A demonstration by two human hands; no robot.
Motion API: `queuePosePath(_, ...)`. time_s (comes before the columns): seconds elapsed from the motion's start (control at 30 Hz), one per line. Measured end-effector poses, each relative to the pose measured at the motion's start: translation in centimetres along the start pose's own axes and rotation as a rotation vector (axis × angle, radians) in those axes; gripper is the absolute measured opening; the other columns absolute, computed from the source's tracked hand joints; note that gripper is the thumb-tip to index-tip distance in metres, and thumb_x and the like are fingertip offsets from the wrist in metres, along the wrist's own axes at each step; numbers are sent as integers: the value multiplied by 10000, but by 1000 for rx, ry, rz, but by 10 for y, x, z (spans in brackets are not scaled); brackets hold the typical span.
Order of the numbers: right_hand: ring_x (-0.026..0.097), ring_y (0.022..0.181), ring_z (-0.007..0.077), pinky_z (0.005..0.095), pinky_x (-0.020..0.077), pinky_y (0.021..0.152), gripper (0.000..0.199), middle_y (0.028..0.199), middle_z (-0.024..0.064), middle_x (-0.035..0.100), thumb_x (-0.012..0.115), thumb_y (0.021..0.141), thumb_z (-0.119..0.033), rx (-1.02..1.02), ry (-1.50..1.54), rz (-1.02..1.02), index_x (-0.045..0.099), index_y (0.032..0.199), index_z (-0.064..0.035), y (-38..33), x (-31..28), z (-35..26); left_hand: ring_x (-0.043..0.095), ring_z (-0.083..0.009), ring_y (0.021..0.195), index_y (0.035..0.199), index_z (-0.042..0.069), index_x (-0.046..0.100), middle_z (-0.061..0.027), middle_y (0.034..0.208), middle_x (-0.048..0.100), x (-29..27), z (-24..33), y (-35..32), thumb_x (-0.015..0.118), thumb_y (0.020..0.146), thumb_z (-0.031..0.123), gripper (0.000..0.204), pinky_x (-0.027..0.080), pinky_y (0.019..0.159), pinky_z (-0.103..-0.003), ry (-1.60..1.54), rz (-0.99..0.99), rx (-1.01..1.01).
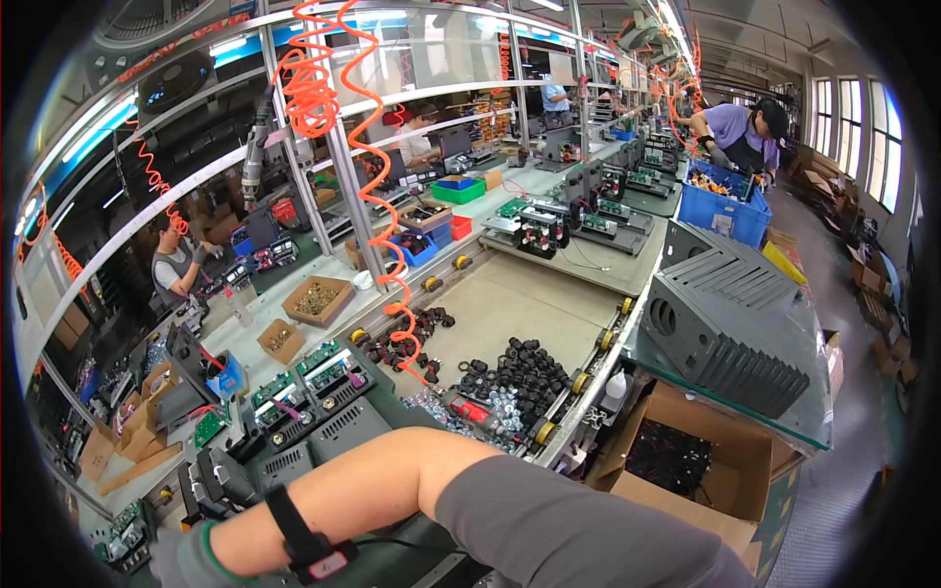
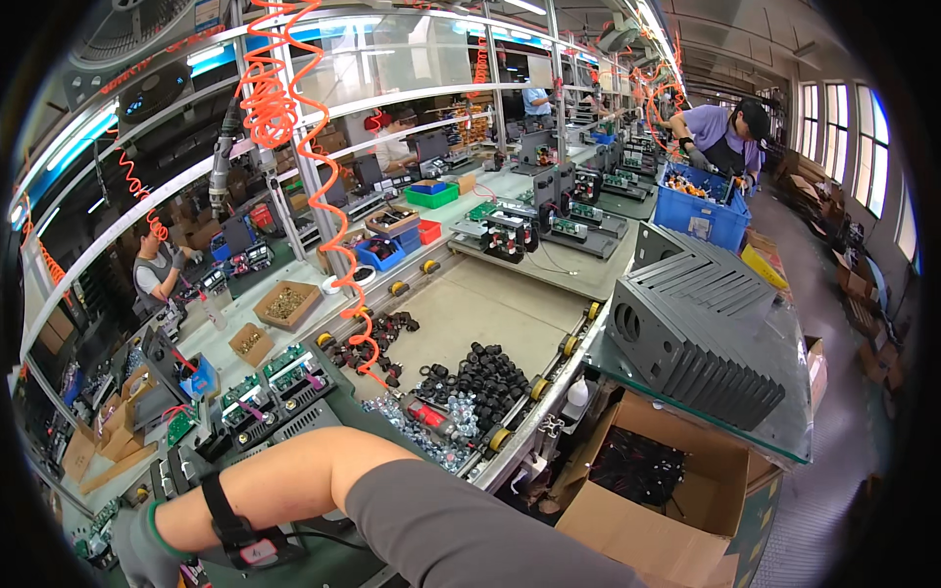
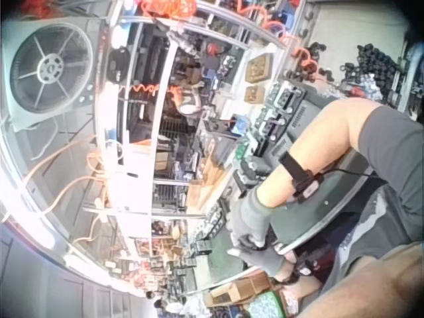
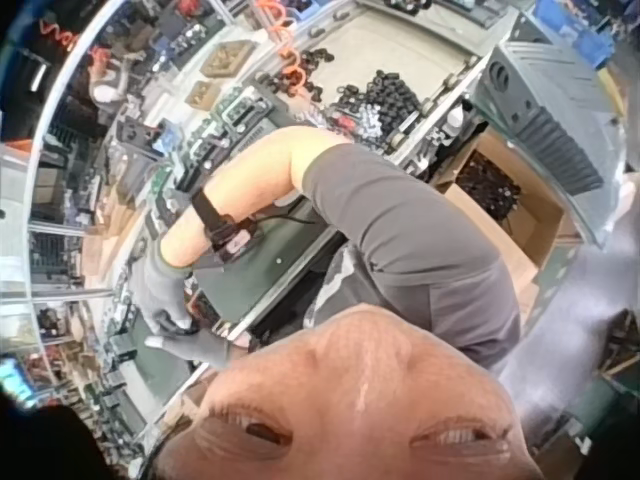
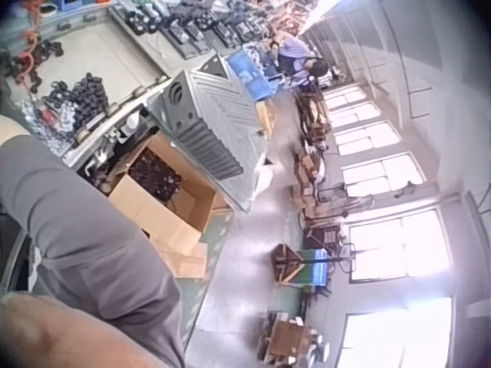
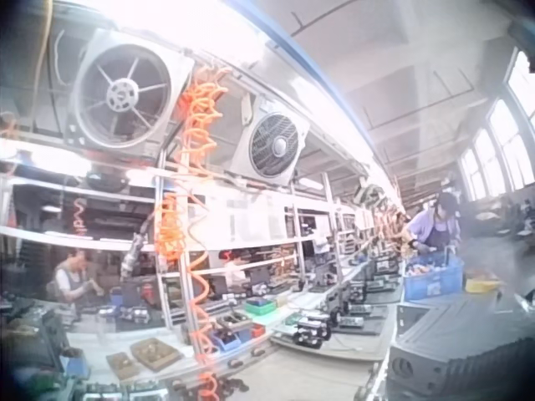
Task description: Assemble electronic power inverters by installing grommets, circuit boards, and fastening metal casings using a pneumatic screwdriver on an assembly line.
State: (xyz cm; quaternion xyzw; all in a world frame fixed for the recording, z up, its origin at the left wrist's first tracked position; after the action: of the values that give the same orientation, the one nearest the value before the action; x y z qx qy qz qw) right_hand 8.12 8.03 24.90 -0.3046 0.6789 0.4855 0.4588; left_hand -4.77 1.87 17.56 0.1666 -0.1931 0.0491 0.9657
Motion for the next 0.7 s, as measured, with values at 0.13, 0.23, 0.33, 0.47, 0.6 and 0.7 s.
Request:
queuePosePath(0.13,625,960,286,441,481,867,378,1059,82,660,807,711,-297,54,-346,49,688,1002,-88,-24,-14,-59,495,-220,1137,1340,-59,422,-137,1274,518,16,20,-8,344,1032,457,606,379,995,-355,42,100,8)
queuePosePath(0.23,604,1082,302,470,458,916,424,1074,78,685,807,645,-436,-25,-357,225,744,952,-151,-42,-34,-63,485,-197,1111,1329,-55,422,-115,1253,514,44,21,-7,383,1021,372,528,371,982,-346,19,-1,36)
queuePosePath(0.33,628,921,320,441,462,722,490,880,147,670,759,643,-486,33,-460,270,731,867,-51,-64,-52,-55,534,-183,991,1272,-34,494,-100,1156,567,71,6,-7,506,948,212,406,423,887,-318,-34,-39,-5)
queuePosePath(0.47,575,985,368,448,504,796,413,974,175,600,837,610,-276,384,-314,190,676,873,-1,-127,-69,-48,480,-253,1251,1379,55,423,-97,1431,434,102,-9,-23,484,965,364,520,391,1037,-438,-546,-626,-374)
queuePosePath(0.6,559,1052,323,442,436,895,523,1097,111,580,789,672,-358,323,-321,185,588,1077,-95,-176,-97,-55,556,-185,1029,1425,50,372,-71,1214,539,130,-21,-48,522,957,280,542,480,848,-361,-400,-741,-497)
queuePosePath(0.7,554,1070,322,430,429,912,516,1136,113,576,760,728,-381,390,-235,124,580,1124,-103,-200,-93,-65,541,-98,912,1416,29,358,-47,1159,524,146,-30,-53,556,947,293,574,476,749,-249,-243,-838,-534)
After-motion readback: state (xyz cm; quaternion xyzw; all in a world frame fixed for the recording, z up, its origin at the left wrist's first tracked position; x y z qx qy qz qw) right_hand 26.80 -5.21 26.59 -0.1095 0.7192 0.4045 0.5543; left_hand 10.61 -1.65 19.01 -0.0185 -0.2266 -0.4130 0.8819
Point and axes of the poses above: each hand's wrist, its own y-axis towards the middle knuckle, its own x-axis out of the palm, z = x × y, the point moved 2 cm from there along y, towards the middle knuckle
